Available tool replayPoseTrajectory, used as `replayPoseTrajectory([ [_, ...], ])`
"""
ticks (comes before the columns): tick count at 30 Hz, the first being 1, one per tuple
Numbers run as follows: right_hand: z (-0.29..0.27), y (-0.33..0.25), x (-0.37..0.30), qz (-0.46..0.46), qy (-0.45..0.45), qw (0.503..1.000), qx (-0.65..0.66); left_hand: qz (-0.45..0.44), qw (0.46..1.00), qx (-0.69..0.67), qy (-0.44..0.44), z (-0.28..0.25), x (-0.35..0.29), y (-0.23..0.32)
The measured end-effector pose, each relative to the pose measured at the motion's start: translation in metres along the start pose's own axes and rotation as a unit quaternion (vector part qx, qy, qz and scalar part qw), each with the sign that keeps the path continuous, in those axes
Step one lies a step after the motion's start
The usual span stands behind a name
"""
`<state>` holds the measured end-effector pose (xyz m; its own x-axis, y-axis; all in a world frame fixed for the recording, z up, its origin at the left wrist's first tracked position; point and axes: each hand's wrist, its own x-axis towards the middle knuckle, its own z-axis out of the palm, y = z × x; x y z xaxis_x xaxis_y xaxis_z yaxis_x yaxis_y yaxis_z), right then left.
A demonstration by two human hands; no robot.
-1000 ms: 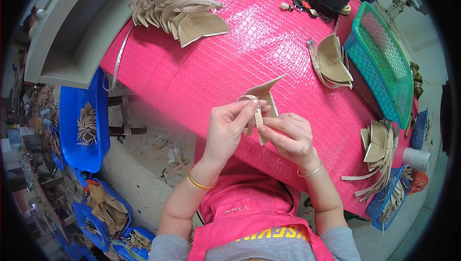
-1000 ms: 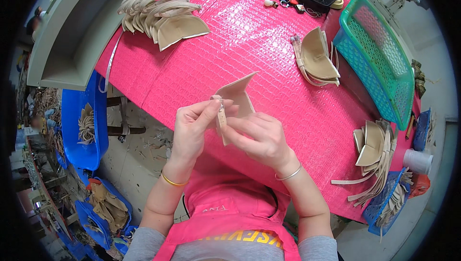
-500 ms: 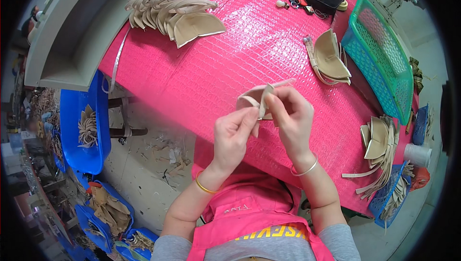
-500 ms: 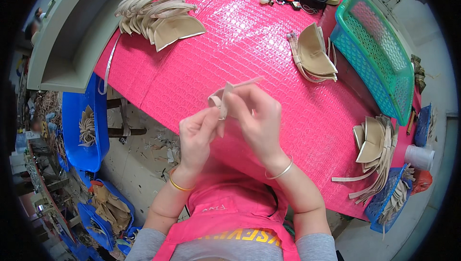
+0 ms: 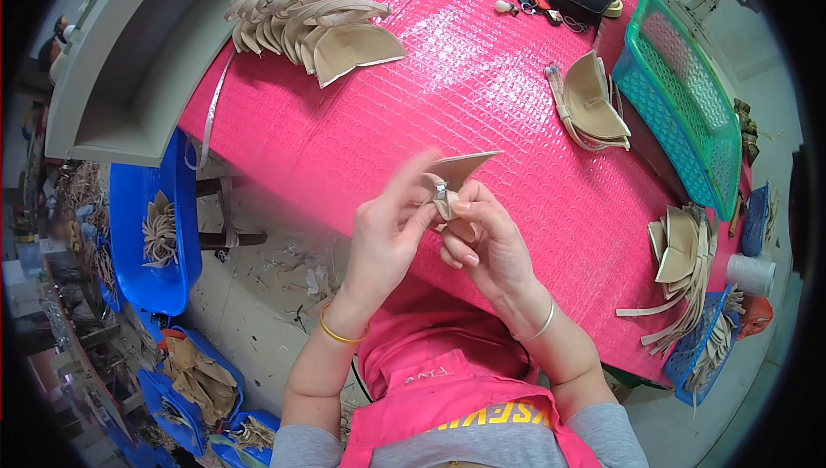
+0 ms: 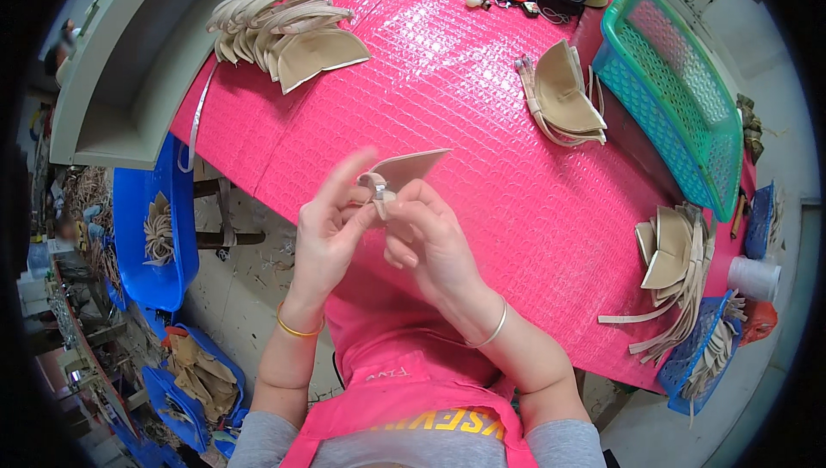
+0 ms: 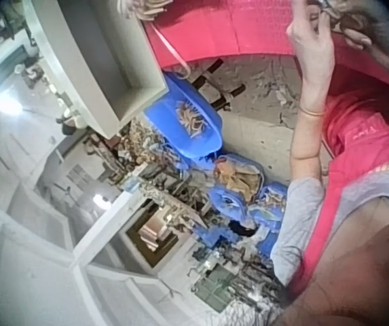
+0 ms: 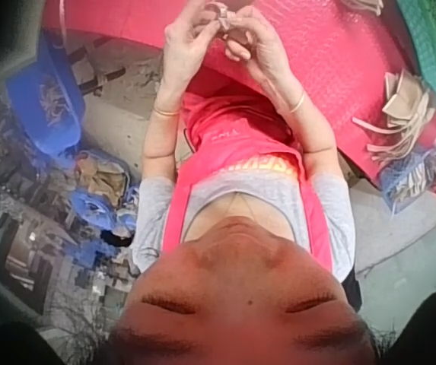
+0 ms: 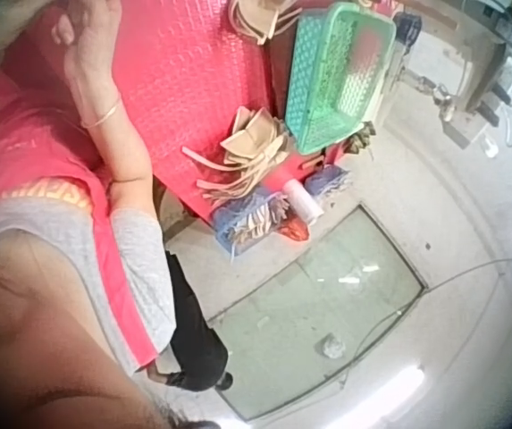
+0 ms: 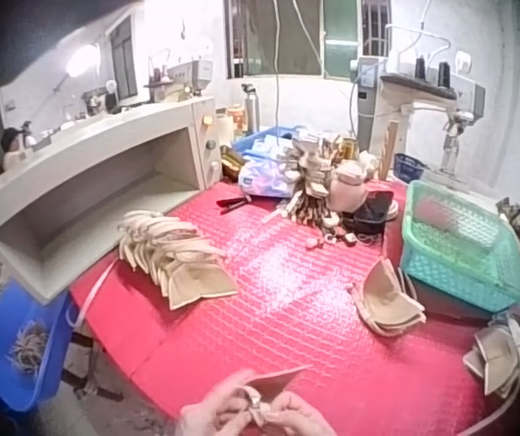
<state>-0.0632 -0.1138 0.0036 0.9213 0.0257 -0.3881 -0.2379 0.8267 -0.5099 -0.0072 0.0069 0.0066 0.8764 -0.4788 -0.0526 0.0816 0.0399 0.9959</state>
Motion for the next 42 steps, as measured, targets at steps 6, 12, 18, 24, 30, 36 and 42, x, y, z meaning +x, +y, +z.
replayPoseTrajectory([
  [6,-0.011,0.004,0.012,0.008,0.003,1.000,0.012,0.111,0.968,0.206,0.091,0.004,0.000,-0.004],
  [12,0.003,-0.006,0.029,-0.049,0.069,0.990,-0.117,0.210,0.931,0.291,0.065,-0.001,0.001,-0.007],
  [18,-0.015,-0.034,0.051,-0.387,0.059,0.726,-0.565,0.118,0.968,0.219,0.044,-0.009,0.015,0.002],
  [24,-0.007,-0.031,0.113,-0.299,0.037,0.728,-0.615,0.231,0.872,0.423,0.084,-0.033,0.067,0.011],
  [30,0.008,-0.054,0.180,-0.515,0.110,0.552,-0.647,0.223,0.630,0.731,0.137,-0.035,0.110,-0.034],
  [36,-0.077,-0.099,0.040,-0.291,0.347,0.215,-0.865,0.269,0.708,0.626,0.184,-0.031,0.114,-0.012],
  [42,-0.082,-0.110,0.019,-0.331,0.266,0.290,-0.857,-0.177,0.972,-0.034,-0.150,0.086,0.100,-0.043],
])
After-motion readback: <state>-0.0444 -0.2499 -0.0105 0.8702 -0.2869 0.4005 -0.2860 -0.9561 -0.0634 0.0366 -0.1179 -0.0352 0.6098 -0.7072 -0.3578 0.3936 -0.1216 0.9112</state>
